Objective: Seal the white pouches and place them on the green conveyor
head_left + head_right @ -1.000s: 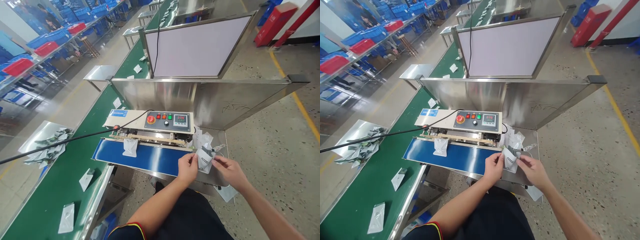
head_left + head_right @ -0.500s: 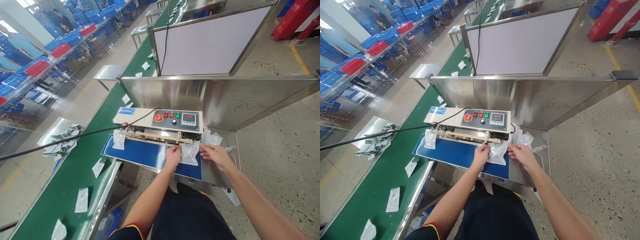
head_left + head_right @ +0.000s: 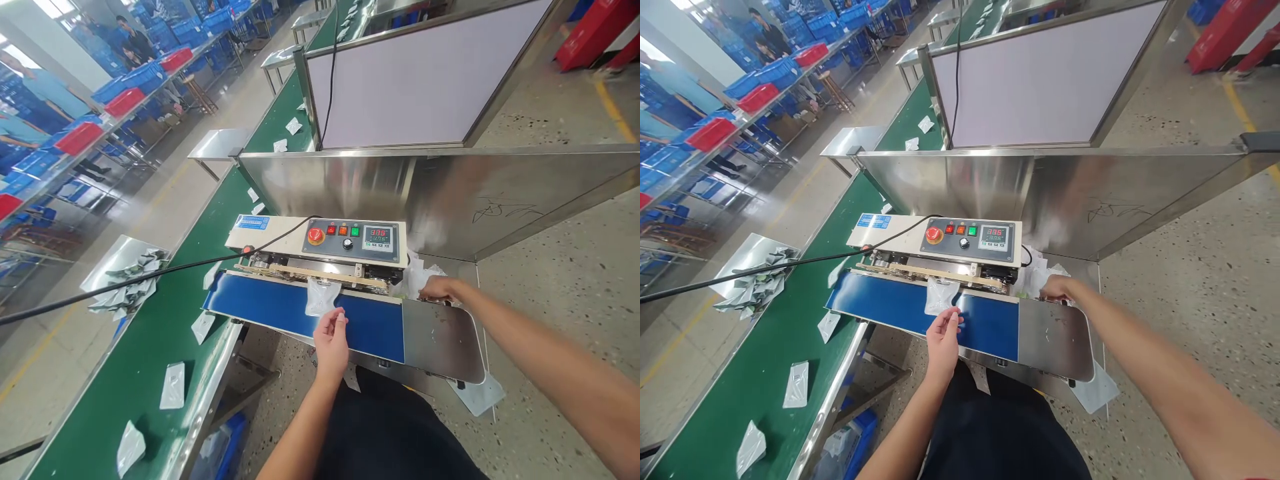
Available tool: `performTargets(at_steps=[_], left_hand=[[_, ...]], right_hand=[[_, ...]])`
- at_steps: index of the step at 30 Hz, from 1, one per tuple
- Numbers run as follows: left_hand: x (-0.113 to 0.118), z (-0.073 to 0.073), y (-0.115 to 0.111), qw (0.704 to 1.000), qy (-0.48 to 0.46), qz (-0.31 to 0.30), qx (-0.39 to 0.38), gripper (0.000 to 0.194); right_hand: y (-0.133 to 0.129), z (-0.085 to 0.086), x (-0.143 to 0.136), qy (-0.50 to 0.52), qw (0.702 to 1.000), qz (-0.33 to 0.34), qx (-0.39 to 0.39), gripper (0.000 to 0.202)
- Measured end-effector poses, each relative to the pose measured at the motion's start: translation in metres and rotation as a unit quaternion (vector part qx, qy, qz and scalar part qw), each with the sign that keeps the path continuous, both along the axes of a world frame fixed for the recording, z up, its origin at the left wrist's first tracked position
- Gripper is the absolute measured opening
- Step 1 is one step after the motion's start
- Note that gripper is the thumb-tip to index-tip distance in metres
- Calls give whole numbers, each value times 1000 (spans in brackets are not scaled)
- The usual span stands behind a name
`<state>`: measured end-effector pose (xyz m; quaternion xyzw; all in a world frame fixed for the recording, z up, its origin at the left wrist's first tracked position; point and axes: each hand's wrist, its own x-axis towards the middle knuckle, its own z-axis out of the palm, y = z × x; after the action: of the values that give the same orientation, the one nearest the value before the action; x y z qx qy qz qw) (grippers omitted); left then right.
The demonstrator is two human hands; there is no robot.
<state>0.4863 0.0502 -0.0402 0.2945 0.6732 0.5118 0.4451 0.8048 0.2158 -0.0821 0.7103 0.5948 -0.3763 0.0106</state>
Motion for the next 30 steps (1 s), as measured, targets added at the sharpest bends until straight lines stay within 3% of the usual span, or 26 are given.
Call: performTargets(at_steps=[3,5,7,10,13,16,21,27,30], left_hand=[[9,-4,2,999,4,-39,-3,48],[24,-2,8,994,22,-103,21,43],[45,4,18,977,59,-187,82,37],[79,17,37,920,138,-292,221,37],[103,24,49,847,179,-377,329,42],[110,20,48,810,171,-434,356,38],[105,2,32,787,177,-457,375,39],[104,-20,27,821,185,-443,307,41],[105,-22,27,844,172,-418,288,40]], right_hand=[[18,28,23,4,993,-23,-117,30],[28,52,36,30,989,-30,-143,44],[25,77,44,75,986,-25,-148,44],[-4,110,42,153,973,2,-171,28],[-48,127,32,263,940,10,-216,28],[-87,124,25,355,910,-80,-202,38],[-133,94,17,405,876,-227,-131,55],[-163,69,-5,485,808,-332,-34,57],[-174,58,-13,485,811,-323,49,49]])
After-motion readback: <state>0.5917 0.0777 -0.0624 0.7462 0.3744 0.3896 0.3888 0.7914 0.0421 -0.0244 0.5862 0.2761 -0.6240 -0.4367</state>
